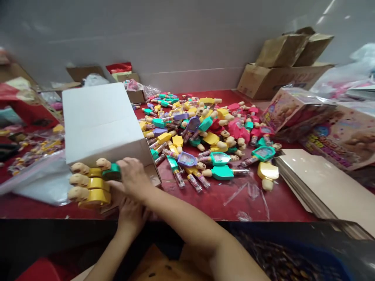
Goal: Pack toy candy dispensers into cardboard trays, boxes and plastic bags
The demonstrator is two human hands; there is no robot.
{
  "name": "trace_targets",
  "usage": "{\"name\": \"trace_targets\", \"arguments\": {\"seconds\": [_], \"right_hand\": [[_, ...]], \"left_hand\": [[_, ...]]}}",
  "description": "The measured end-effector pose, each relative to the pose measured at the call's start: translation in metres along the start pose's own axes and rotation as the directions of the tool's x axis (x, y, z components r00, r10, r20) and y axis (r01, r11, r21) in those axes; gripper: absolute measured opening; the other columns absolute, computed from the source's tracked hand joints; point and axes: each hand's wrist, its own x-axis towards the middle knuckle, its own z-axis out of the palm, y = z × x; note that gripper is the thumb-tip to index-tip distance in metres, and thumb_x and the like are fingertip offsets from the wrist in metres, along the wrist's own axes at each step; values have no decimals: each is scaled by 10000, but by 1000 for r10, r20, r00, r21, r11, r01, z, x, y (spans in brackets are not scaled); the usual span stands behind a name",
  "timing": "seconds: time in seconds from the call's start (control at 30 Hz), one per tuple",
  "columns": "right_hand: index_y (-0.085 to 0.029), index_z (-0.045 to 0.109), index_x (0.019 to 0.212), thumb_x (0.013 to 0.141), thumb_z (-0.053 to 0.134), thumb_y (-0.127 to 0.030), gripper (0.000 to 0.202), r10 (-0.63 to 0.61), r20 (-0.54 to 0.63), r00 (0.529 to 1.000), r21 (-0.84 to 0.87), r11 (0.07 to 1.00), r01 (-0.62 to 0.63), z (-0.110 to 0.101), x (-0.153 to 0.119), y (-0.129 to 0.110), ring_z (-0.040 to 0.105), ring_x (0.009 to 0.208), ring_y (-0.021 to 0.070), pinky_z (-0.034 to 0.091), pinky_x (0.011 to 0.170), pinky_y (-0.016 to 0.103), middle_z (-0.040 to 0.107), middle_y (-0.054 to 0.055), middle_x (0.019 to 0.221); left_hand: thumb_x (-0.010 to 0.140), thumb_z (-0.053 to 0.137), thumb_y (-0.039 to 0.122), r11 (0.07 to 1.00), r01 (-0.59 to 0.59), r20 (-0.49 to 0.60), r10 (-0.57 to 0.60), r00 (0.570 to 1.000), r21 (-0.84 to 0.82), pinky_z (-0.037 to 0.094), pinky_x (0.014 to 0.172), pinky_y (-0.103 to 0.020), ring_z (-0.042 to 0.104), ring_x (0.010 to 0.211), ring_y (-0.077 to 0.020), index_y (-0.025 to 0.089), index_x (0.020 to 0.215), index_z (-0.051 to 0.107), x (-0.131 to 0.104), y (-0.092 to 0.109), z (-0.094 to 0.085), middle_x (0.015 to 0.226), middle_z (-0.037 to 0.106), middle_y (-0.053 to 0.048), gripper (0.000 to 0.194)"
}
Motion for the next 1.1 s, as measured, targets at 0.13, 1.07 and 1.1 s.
{"name": "trace_targets", "arguments": {"seconds": [0.13, 1.07, 1.1], "right_hand": [[-171, 470, 1006, 941, 376, -272, 153, 158, -72, 985, -157, 973, -168, -93, -51, 58, 559, 910, 224, 449, 805, 390, 587, 106, 941], [-182, 525, 829, 766, 619, -522, 358, 752, 355, 555, 671, 208, -712, -117, -43, 19, 561, 635, 159, 451, 492, 256, 572, 40, 781], [-186, 507, 784, 793, 595, -483, 311, 742, 309, 595, 676, 269, -686, -114, -30, 15, 549, 614, 151, 447, 484, 257, 552, 27, 744]], "left_hand": [[877, 468, 236, 999, 50, 49, -50, 998, -13, 381, 932, -400, 475, 1211, -274, 144, 1238, 511, 4, 6, -3, 1290, 548, -123, 376], [805, 449, 636, -333, 664, 676, 99, 730, -669, 356, 465, -222, 453, 515, -93, 129, 978, 527, 20, 55, -35, 687, 531, -18, 542], [864, 395, 566, -124, 578, 585, -29, 811, -807, 429, 563, -263, 518, 634, -131, 130, 1019, 538, 15, 51, -37, 778, 570, -59, 485]]}}
